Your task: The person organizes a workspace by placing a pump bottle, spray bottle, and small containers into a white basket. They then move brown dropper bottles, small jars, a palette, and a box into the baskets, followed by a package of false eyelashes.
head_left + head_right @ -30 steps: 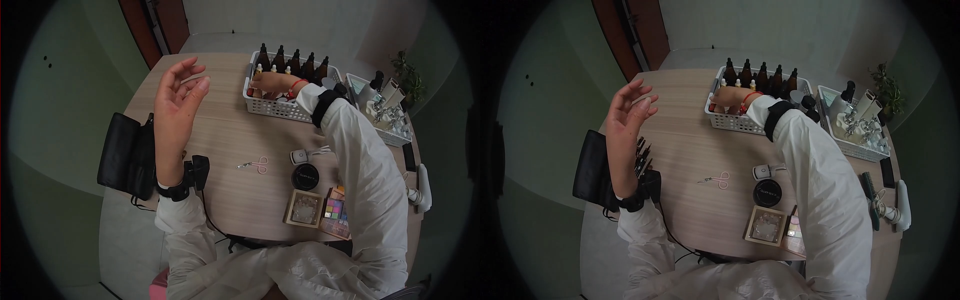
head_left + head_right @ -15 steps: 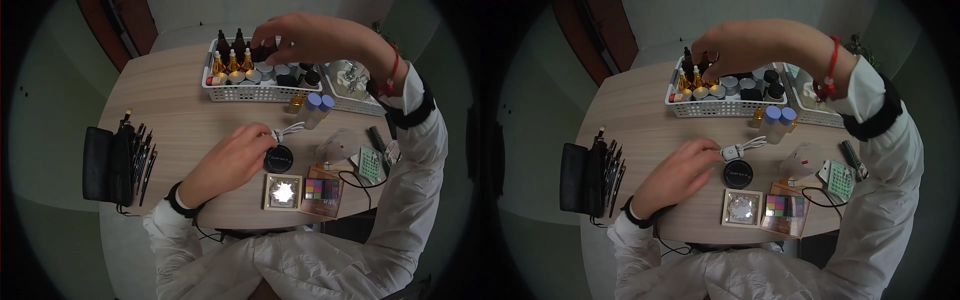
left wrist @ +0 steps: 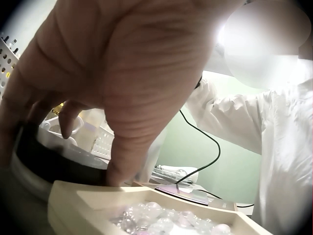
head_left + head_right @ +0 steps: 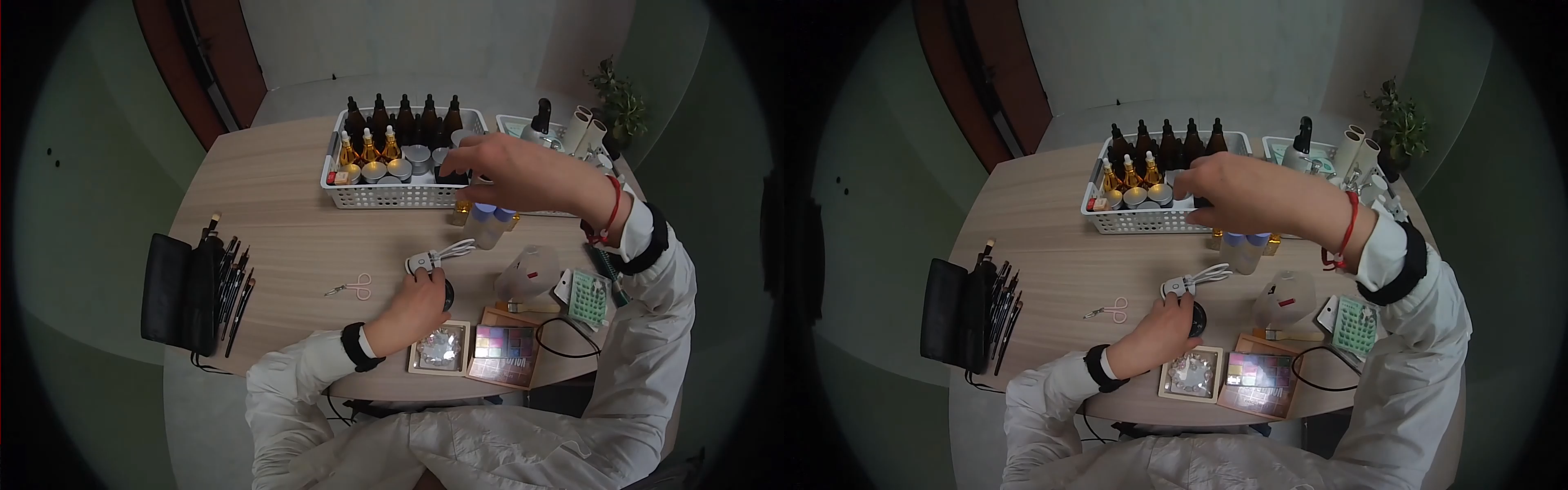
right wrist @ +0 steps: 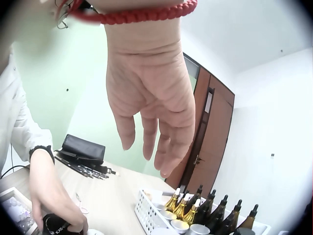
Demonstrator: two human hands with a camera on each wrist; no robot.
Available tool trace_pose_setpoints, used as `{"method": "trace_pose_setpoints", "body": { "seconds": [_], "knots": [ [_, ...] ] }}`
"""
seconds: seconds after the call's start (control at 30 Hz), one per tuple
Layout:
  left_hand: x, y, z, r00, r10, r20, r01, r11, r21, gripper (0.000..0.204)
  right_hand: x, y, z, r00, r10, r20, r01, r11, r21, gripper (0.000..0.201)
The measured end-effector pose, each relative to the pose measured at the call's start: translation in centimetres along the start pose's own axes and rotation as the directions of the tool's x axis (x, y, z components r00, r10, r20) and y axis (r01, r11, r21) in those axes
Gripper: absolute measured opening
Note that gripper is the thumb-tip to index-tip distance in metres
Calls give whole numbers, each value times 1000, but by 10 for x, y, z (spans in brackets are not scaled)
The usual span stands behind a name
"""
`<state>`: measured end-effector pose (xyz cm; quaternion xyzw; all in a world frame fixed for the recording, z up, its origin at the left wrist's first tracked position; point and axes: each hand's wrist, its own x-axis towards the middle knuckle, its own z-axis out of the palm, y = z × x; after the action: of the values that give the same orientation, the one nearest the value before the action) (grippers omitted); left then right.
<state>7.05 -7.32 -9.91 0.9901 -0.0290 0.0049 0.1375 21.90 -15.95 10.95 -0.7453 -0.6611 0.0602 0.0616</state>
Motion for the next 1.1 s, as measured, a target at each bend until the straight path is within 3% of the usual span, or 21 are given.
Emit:
{"method": "trace_pose_setpoints", "body": {
  "seconds": [0.1,0.17,0.2,0.27,0.3,0.37,0.43,0.5,0.57,0.63,0.67,0.73,0.8,0.87,0.93,1.0,1.07,1.1],
  "knots": [
    [-2,-3,-7,998,42,50,-43,999,15,66,2,15,26,994,-109,-4,109,992,60,26],
    [-6,-10,-11,997,79,-24,-81,990,-114,61,0,10,36,994,-70,82,61,992,109,31],
    [-7,-14,-16,997,77,-28,-79,991,-104,61,1,12,44,984,-109,141,89,986,143,41],
    [-11,-19,-32,993,2,-119,-41,945,-324,62,0,3,50,960,-167,225,122,972,201,50],
    [-12,-20,-45,992,3,-124,-43,948,-316,62,1,4,62,939,-216,268,153,959,237,64],
    [-15,-24,-72,992,-121,23,105,734,-671,62,0,-6,66,940,-232,252,144,935,323,71],
    [-16,-35,-73,988,-141,-58,51,668,-743,58,2,-15,69,945,-230,232,123,908,400,88],
    [-14,-44,-81,981,-192,26,99,378,-921,55,8,-22,67,955,-236,182,147,905,399,87],
    [-10,-55,-75,984,-178,6,67,337,-939,51,13,-23,68,962,-240,132,171,902,397,86],
    [-8,-56,-77,949,-311,-50,-2,154,-988,50,21,-16,71,956,-293,-29,292,932,215,75],
    [-7,-55,-81,949,-310,-52,-5,153,-988,50,26,-14,71,956,-292,-27,291,933,212,75],
    [-5,-54,-87,947,-322,4,-42,-137,-990,51,34,-9,68,980,-197,-11,194,950,245,63],
    [-1,-62,-86,955,-296,-26,-78,-165,-983,55,41,-4,67,980,-200,-21,199,950,241,57],
    [0,-69,-86,960,-274,-52,-109,-197,-974,60,47,0,67,967,-255,16,239,926,291,66],
    [-1,-74,-87,937,-266,-226,-167,229,-959,67,52,1,66,969,-244,47,217,924,315,70],
    [0,-73,-86,933,-278,-227,-172,207,-963,75,55,-1,66,977,-172,123,121,932,342,78],
    [3,-74,-81,905,-303,-298,-234,229,-945,78,62,3,69,974,-194,117,147,934,325,75],
    [4,-74,-81,912,-304,-274,-230,174,-958,82,66,8,71,976,-212,55,178,914,363,72]
  ]
}}
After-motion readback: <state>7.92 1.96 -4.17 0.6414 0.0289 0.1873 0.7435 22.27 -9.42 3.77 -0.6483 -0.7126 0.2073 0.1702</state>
